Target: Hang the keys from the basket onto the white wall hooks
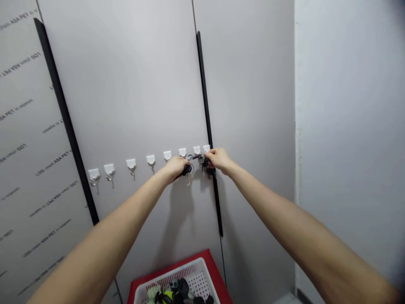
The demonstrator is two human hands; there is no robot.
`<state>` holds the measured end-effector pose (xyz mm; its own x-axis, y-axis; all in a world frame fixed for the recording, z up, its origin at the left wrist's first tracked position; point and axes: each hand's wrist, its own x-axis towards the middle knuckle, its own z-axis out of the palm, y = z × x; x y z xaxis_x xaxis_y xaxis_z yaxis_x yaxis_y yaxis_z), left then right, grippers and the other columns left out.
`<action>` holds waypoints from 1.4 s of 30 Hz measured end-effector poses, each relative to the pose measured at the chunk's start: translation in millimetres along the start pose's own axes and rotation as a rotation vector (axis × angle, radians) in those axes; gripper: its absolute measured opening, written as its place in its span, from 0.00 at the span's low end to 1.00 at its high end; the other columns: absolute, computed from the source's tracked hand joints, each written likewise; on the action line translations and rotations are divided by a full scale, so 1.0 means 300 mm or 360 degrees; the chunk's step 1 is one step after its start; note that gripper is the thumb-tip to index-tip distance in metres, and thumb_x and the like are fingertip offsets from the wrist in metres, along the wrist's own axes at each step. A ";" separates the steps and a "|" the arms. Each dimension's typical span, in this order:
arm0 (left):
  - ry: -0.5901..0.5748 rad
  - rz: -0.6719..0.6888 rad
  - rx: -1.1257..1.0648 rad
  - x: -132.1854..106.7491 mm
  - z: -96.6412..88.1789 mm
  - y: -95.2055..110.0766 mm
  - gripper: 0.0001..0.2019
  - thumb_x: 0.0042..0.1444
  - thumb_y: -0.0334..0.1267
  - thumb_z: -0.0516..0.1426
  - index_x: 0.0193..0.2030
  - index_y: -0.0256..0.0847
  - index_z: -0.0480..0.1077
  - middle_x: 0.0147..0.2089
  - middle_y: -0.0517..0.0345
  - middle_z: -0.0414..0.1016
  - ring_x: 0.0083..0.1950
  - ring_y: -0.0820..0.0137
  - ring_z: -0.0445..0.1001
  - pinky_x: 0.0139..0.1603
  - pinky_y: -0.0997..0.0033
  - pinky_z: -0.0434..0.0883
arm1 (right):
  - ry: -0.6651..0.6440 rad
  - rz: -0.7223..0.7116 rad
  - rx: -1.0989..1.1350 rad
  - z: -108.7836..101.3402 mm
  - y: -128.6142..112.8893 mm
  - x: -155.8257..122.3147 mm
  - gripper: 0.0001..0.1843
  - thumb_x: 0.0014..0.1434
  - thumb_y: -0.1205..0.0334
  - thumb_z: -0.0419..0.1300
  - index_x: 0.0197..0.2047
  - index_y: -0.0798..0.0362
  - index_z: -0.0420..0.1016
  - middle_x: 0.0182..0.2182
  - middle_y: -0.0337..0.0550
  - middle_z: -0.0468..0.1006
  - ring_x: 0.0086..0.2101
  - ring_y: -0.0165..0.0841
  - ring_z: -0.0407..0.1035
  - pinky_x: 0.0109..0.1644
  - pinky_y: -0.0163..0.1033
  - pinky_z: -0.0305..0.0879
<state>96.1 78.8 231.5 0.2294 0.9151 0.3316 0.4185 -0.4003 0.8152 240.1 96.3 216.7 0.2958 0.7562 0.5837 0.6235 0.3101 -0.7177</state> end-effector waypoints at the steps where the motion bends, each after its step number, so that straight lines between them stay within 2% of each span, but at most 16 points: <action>1: -0.0018 0.0004 0.0062 0.006 -0.010 0.020 0.04 0.37 0.31 0.50 0.17 0.34 0.61 0.11 0.64 0.55 0.12 0.81 0.52 0.14 0.79 0.49 | 0.0028 -0.0012 -0.0018 -0.006 -0.014 0.017 0.12 0.44 0.60 0.48 0.23 0.60 0.67 0.15 0.38 0.65 0.17 0.23 0.58 0.22 0.29 0.55; 5: 0.0151 0.0170 0.0039 0.054 -0.031 0.097 0.05 0.40 0.32 0.48 0.19 0.33 0.61 0.11 0.65 0.53 0.12 0.82 0.51 0.15 0.80 0.50 | 0.0221 -0.0187 -0.0032 -0.026 -0.109 0.080 0.12 0.45 0.61 0.48 0.23 0.61 0.66 0.17 0.40 0.66 0.19 0.22 0.60 0.24 0.29 0.56; 7: 0.0233 0.0282 -0.0135 0.074 -0.039 0.123 0.05 0.41 0.32 0.48 0.24 0.33 0.62 0.14 0.65 0.55 0.14 0.82 0.53 0.17 0.80 0.52 | 0.0122 -0.0247 0.0049 -0.035 -0.168 0.086 0.11 0.45 0.62 0.48 0.23 0.61 0.65 0.17 0.39 0.65 0.17 0.21 0.59 0.22 0.28 0.56; 9: 0.0076 0.0367 -0.0342 0.075 -0.050 0.124 0.07 0.41 0.33 0.49 0.29 0.33 0.62 0.18 0.63 0.60 0.17 0.82 0.57 0.20 0.80 0.56 | -0.0085 -0.0257 0.0200 -0.038 -0.210 0.062 0.09 0.46 0.64 0.48 0.21 0.61 0.63 0.16 0.37 0.64 0.15 0.20 0.58 0.20 0.26 0.55; 12: -0.0329 0.0279 -0.0445 0.030 -0.056 0.054 0.09 0.37 0.34 0.52 0.28 0.33 0.63 0.21 0.61 0.64 0.19 0.81 0.60 0.21 0.80 0.57 | -0.0419 -0.0236 0.0411 -0.018 -0.199 -0.031 0.09 0.47 0.66 0.47 0.19 0.59 0.61 0.13 0.35 0.63 0.13 0.19 0.56 0.16 0.26 0.55; 14: -0.0388 0.0098 -0.0410 -0.028 -0.040 -0.041 0.07 0.36 0.35 0.52 0.25 0.33 0.62 0.19 0.62 0.63 0.18 0.81 0.58 0.19 0.80 0.56 | -0.0632 -0.0240 0.0458 0.016 -0.133 -0.108 0.09 0.47 0.64 0.48 0.20 0.58 0.61 0.12 0.35 0.63 0.13 0.20 0.57 0.16 0.26 0.55; 16: -0.0368 -0.0030 -0.0419 -0.103 -0.009 -0.160 0.07 0.36 0.35 0.52 0.23 0.33 0.61 0.18 0.62 0.61 0.19 0.80 0.58 0.19 0.80 0.56 | -0.0711 -0.0225 0.0451 0.055 -0.034 -0.172 0.09 0.46 0.60 0.48 0.25 0.57 0.63 0.14 0.36 0.65 0.14 0.22 0.59 0.18 0.28 0.57; 17: -0.0325 -0.0093 -0.0396 -0.145 0.010 -0.223 0.06 0.36 0.34 0.52 0.23 0.33 0.61 0.17 0.63 0.60 0.18 0.80 0.58 0.19 0.80 0.55 | -0.0610 -0.0190 0.0419 0.071 0.019 -0.194 0.10 0.46 0.59 0.48 0.27 0.57 0.64 0.16 0.37 0.66 0.15 0.22 0.60 0.19 0.29 0.58; 19: -0.0354 -0.0176 -0.0288 -0.235 0.046 -0.346 0.06 0.36 0.35 0.51 0.21 0.33 0.60 0.17 0.64 0.58 0.18 0.80 0.56 0.20 0.80 0.55 | -0.0158 -0.0111 0.0215 0.093 0.111 -0.213 0.12 0.46 0.57 0.48 0.32 0.55 0.64 0.20 0.38 0.67 0.19 0.24 0.62 0.23 0.31 0.60; 22: -0.0466 -0.0203 0.0008 -0.368 0.085 -0.507 0.10 0.40 0.40 0.49 0.20 0.34 0.60 0.17 0.64 0.58 0.20 0.78 0.58 0.20 0.79 0.55 | 0.0354 -0.0106 -0.0270 0.100 0.176 -0.195 0.13 0.43 0.57 0.50 0.35 0.52 0.64 0.28 0.41 0.67 0.28 0.30 0.63 0.30 0.36 0.59; 25: -0.0521 -0.0126 0.0468 -0.479 0.111 -0.630 0.09 0.42 0.38 0.46 0.24 0.36 0.63 0.22 0.61 0.65 0.27 0.74 0.63 0.27 0.77 0.59 | 0.0460 -0.0159 -0.0550 0.108 0.155 -0.159 0.17 0.42 0.57 0.52 0.38 0.50 0.62 0.34 0.43 0.65 0.33 0.33 0.61 0.32 0.38 0.58; 28: -0.0486 0.0037 0.0876 -0.561 0.137 -0.741 0.09 0.41 0.34 0.47 0.30 0.40 0.66 0.34 0.57 0.68 0.37 0.70 0.64 0.37 0.73 0.59 | 0.0545 -0.0171 -0.0592 0.126 0.116 -0.133 0.20 0.43 0.59 0.52 0.42 0.51 0.58 0.37 0.45 0.65 0.35 0.35 0.61 0.34 0.39 0.57; 32: -0.0308 0.0410 0.1051 -0.623 0.157 -0.890 0.17 0.40 0.38 0.49 0.40 0.39 0.62 0.42 0.51 0.65 0.43 0.66 0.63 0.43 0.68 0.60 | 0.0550 -0.0044 -0.0474 0.117 0.118 -0.115 0.14 0.47 0.64 0.46 0.40 0.53 0.59 0.32 0.43 0.68 0.34 0.33 0.62 0.35 0.38 0.57; 36: -0.0253 0.0579 0.1088 -0.624 0.161 -0.958 0.18 0.42 0.42 0.48 0.41 0.38 0.60 0.40 0.52 0.67 0.42 0.66 0.64 0.40 0.67 0.63 | 0.0619 -0.0042 -0.0361 0.034 0.110 -0.080 0.12 0.52 0.63 0.41 0.35 0.56 0.61 0.32 0.42 0.67 0.36 0.30 0.61 0.38 0.37 0.55; 40: -0.0308 0.0571 0.1104 -0.615 0.167 -0.930 0.18 0.41 0.44 0.47 0.40 0.38 0.60 0.38 0.53 0.68 0.40 0.66 0.65 0.39 0.68 0.64 | 0.0790 -0.0043 -0.0255 -0.052 0.007 -0.006 0.12 0.53 0.66 0.39 0.39 0.57 0.58 0.34 0.37 0.65 0.37 0.27 0.59 0.39 0.34 0.54; 42: -0.0324 0.0530 0.1116 -0.616 0.171 -0.913 0.18 0.40 0.45 0.47 0.38 0.39 0.61 0.37 0.54 0.68 0.39 0.66 0.66 0.38 0.68 0.64 | 0.0833 -0.0151 -0.0222 -0.063 -0.049 0.015 0.13 0.54 0.65 0.38 0.40 0.57 0.57 0.34 0.35 0.64 0.36 0.26 0.59 0.38 0.32 0.55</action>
<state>-15.8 17.0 -77.5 0.5670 0.7426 0.3564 0.7389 -0.6498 0.1783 246.0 84.2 237.2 0.5318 0.3303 0.7798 0.7445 0.2566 -0.6164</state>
